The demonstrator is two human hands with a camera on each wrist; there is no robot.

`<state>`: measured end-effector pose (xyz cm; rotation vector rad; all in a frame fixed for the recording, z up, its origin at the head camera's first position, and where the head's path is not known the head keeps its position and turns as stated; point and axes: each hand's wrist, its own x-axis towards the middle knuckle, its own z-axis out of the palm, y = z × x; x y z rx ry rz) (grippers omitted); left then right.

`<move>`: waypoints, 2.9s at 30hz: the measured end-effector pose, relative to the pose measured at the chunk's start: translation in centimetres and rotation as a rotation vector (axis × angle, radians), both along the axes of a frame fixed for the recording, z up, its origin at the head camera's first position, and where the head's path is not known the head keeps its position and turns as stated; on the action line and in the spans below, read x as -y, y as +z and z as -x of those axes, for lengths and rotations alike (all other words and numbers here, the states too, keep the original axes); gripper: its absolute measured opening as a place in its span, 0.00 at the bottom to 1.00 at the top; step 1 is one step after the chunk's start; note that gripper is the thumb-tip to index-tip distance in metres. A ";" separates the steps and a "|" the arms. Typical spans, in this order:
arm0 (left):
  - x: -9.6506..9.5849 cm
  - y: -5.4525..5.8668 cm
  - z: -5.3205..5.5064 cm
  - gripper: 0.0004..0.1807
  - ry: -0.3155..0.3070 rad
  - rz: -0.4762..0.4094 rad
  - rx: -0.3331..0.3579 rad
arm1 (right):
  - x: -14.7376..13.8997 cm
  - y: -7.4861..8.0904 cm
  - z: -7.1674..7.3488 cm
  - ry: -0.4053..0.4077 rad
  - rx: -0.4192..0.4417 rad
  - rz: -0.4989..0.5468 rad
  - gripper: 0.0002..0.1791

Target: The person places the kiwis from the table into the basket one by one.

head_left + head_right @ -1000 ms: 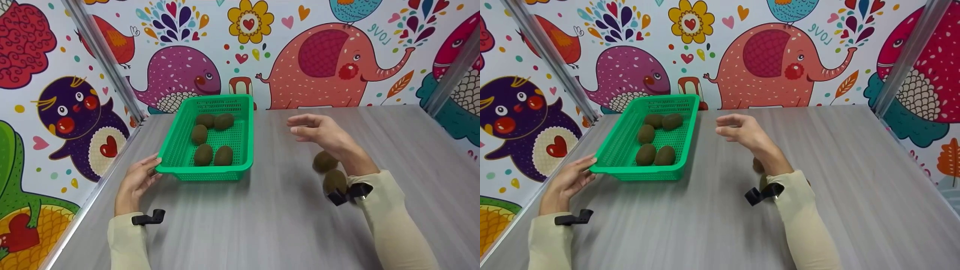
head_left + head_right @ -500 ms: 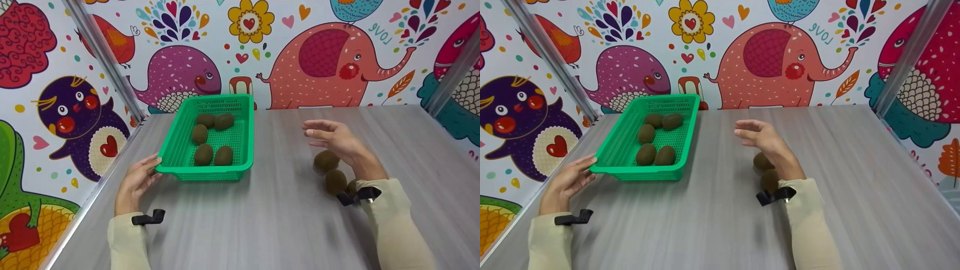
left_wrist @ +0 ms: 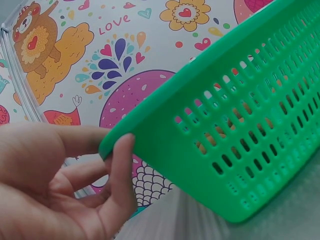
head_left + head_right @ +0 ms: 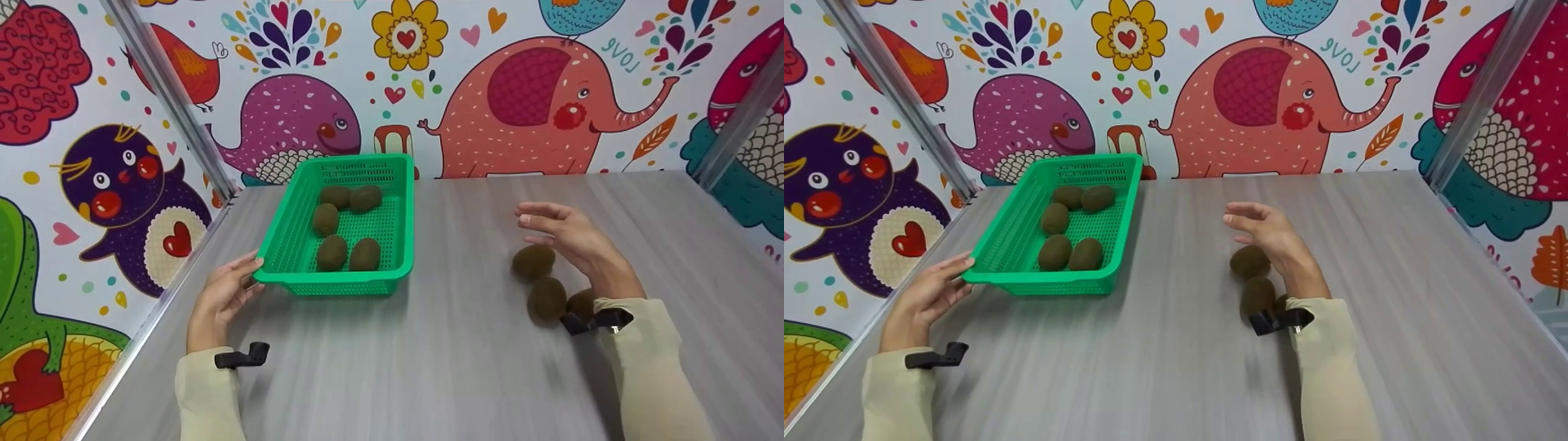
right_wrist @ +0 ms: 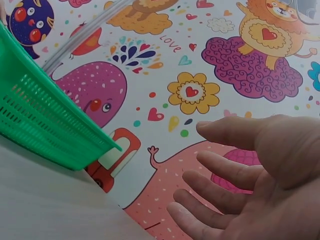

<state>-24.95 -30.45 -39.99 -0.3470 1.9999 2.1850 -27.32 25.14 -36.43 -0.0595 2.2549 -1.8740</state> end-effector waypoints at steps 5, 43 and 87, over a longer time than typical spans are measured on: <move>0.1 -0.1 -0.1 0.36 -0.005 -0.001 0.007 | -0.3 -0.3 0.3 -0.016 0.017 -0.052 0.38; -0.3 0.2 0.0 0.36 -0.003 -0.005 0.005 | -3.9 -4.9 1.5 -0.081 0.285 -0.201 0.42; -0.2 0.0 -0.1 0.36 0.009 0.016 -0.002 | -0.5 -3.6 1.7 -0.008 0.254 -0.208 0.47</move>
